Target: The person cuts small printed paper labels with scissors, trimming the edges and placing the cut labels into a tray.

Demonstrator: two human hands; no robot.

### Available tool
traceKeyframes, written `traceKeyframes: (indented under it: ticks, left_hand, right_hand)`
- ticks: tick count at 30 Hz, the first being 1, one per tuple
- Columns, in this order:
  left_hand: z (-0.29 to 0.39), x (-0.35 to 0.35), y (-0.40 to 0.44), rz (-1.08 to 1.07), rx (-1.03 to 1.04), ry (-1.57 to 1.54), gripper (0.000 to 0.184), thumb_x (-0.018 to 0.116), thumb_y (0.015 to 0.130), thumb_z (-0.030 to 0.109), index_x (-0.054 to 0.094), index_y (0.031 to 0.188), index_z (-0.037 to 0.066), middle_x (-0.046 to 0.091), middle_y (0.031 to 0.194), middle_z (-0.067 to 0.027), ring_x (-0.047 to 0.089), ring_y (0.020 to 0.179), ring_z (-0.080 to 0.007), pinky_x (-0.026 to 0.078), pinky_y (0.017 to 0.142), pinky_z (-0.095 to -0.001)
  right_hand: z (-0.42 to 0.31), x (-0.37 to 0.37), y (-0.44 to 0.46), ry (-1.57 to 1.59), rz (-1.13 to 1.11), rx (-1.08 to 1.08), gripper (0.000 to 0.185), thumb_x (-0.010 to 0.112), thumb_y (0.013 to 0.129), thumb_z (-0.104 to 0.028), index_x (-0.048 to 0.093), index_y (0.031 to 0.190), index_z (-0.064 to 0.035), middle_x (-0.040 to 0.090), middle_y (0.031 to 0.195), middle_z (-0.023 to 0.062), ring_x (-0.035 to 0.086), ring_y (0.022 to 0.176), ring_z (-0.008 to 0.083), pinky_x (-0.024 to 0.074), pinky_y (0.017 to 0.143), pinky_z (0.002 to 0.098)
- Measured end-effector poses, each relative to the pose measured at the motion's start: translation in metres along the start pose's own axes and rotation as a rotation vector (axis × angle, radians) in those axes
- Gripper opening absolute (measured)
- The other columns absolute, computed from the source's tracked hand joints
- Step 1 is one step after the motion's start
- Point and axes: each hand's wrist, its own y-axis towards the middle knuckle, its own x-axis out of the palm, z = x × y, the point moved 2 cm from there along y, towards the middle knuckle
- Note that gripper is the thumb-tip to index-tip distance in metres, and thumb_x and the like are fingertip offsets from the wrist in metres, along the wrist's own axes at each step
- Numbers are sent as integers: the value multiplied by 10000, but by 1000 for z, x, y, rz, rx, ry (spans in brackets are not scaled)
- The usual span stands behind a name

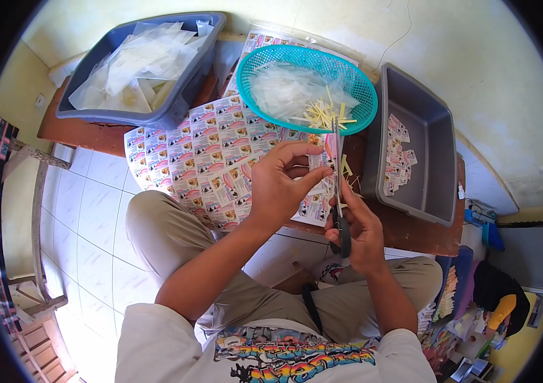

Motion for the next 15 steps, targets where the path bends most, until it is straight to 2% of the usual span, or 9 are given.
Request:
traceKeyframes:
  ticks: [6, 15]
  left_hand:
    - [0, 0, 0, 2, -8, -2, 339, 817, 874, -88, 699, 1189, -48, 654, 1142, -64, 696, 964, -97, 630, 868, -234]
    - [0, 1, -1, -33, -39, -3, 353, 832, 875, -58, 701, 1202, -65, 674, 1170, -86, 722, 1014, -136, 624, 902, -245]
  right_hand:
    - [0, 0, 1, 8, 1, 0, 951, 886, 852, -35, 363, 1646, -29, 545, 1413, 83, 626, 1008, 116, 560, 894, 276]
    - [-1, -2, 3, 73, 0, -4, 951, 880, 854, -19, 353, 1646, -15, 520, 1442, 101, 623, 1067, 123, 543, 947, 275]
